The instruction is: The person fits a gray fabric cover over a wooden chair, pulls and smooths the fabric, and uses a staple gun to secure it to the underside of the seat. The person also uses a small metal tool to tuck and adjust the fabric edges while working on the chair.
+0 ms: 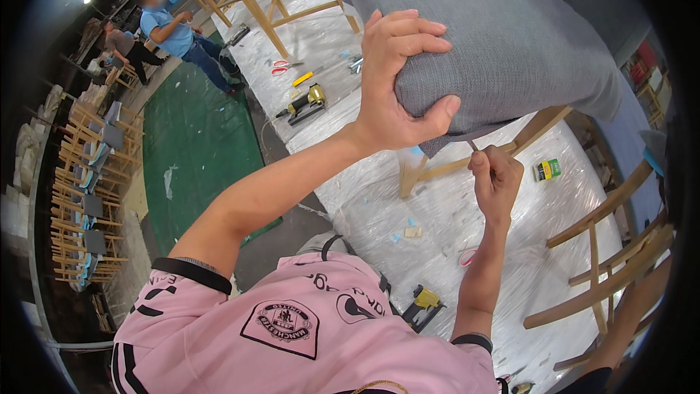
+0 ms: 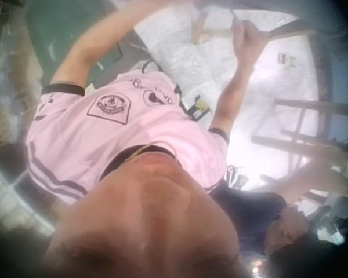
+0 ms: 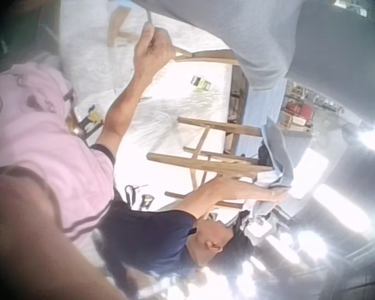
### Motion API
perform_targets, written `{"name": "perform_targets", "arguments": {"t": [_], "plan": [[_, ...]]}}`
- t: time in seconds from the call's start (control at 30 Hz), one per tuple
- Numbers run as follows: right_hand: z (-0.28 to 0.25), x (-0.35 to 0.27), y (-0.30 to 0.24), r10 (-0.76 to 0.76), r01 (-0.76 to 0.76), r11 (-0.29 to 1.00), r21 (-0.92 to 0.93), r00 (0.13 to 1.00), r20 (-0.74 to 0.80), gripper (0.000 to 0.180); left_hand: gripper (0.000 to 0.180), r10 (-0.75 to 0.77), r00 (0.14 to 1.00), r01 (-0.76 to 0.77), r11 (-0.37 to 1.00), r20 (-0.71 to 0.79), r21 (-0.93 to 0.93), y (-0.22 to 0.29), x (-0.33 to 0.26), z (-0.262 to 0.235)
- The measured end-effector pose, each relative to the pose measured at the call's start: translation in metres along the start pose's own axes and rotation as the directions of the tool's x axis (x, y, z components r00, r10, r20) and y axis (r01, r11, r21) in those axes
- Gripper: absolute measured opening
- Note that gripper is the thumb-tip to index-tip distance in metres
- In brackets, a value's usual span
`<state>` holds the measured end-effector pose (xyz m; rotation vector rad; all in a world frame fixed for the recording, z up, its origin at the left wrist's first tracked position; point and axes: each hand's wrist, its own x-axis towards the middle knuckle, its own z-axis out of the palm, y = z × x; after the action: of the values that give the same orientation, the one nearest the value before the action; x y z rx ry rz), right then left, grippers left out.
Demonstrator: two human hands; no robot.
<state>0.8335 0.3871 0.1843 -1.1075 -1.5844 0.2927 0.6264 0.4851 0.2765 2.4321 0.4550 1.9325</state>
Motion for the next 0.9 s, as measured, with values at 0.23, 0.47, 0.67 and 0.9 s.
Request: {"name": "perform_targets", "arguments": {"t": [0.23, 0.47, 0.67, 0.9], "plan": [[0.004, -0.004, -0.001, 0.055, -0.056, 0.997, 0.054, 0.998, 0.030, 0.045, 0.055, 0.013, 1.000, -0.013, 1.000, -0.006, -0.015, -0.001, -0.002, -0.001], [0.039, -0.057, 0.014, 0.284, -0.305, 0.885, 0.351, 0.952, 0.111, 0.051, 0.055, -0.001, 0.999, 0.001, 1.000, 0.040, 0.000, 0.003, 0.000, -0.007], [0.123, -0.258, 0.072, 0.673, -0.580, 0.667, 0.468, 0.739, -0.044, 0.051, 0.038, 0.115, 0.905, -0.140, 0.990, 0.411, 0.031, 0.011, 0.048, -0.028], [0.111, -0.349, 0.146, 0.662, -0.745, 0.637, -0.198, 0.660, -0.357, 0.034, 0.021, 0.262, 0.804, -0.316, 0.949, 0.534, 0.010, 0.050, 0.054, -0.013]]}}
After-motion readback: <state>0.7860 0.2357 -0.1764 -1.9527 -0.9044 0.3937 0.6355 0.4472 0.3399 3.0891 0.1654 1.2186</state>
